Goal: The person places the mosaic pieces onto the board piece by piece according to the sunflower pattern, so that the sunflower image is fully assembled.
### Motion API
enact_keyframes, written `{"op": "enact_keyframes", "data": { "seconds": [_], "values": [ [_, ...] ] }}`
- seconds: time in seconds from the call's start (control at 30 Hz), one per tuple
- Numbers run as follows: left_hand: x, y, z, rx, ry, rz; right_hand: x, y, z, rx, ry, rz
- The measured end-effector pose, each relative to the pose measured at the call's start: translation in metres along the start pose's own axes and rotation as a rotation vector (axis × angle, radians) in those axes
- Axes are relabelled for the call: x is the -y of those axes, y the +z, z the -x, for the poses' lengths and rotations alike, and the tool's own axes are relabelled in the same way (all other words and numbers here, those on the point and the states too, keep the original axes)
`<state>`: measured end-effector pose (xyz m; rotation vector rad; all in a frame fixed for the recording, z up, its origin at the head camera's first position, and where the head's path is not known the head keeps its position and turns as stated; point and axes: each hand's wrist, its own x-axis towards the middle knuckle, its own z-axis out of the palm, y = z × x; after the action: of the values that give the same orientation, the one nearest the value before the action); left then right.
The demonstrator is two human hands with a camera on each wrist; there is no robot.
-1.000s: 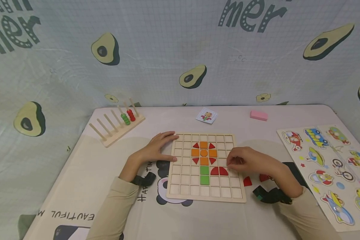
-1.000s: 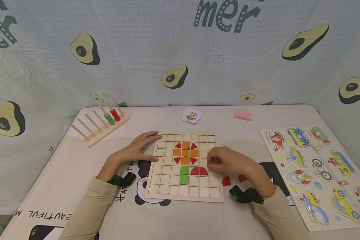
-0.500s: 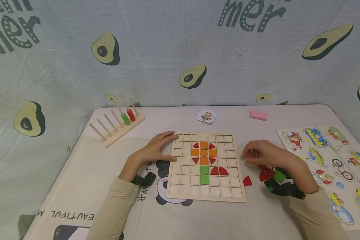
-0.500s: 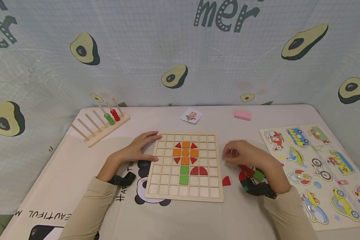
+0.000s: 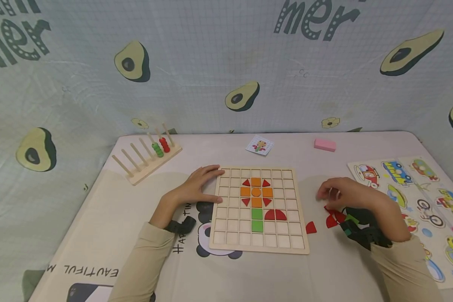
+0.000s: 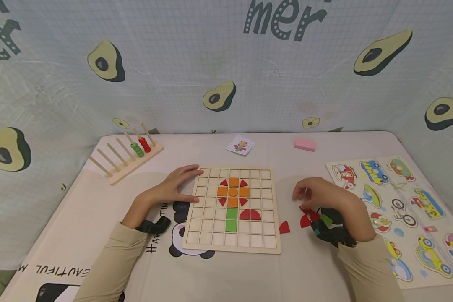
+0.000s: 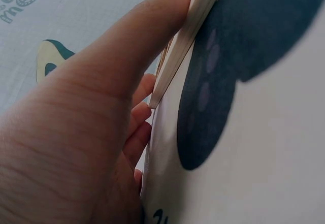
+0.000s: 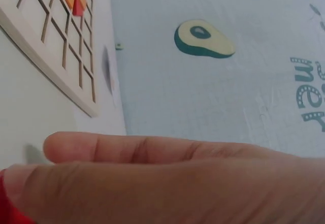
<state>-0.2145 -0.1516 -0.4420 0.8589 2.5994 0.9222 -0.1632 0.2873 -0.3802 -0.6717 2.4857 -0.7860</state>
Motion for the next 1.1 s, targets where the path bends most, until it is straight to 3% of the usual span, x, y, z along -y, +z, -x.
{"op": "enact_keyframes", "data": {
  "seconds": [0.27, 0.63, 0.93, 1.1],
  "values": [
    [-0.001, 0.000, 0.000, -0.009, 0.008, -0.002, -0.001, 0.001, 0.002, 0.068, 0.076, -0.043],
    [0.000, 0.000, 0.000, 0.009, -0.023, -0.015, -0.001, 0.006, -0.005, 0.009, 0.005, -0.015],
    [0.000, 0.000, -0.001, 0.009, -0.020, -0.013, 0.002, 0.011, -0.007, -0.015, 0.073, -0.043],
    [0.001, 0.001, -0.002, 0.008, -0.019, -0.017, 0.004, 0.011, -0.008, -0.008, 0.059, -0.030]
  ]
}}
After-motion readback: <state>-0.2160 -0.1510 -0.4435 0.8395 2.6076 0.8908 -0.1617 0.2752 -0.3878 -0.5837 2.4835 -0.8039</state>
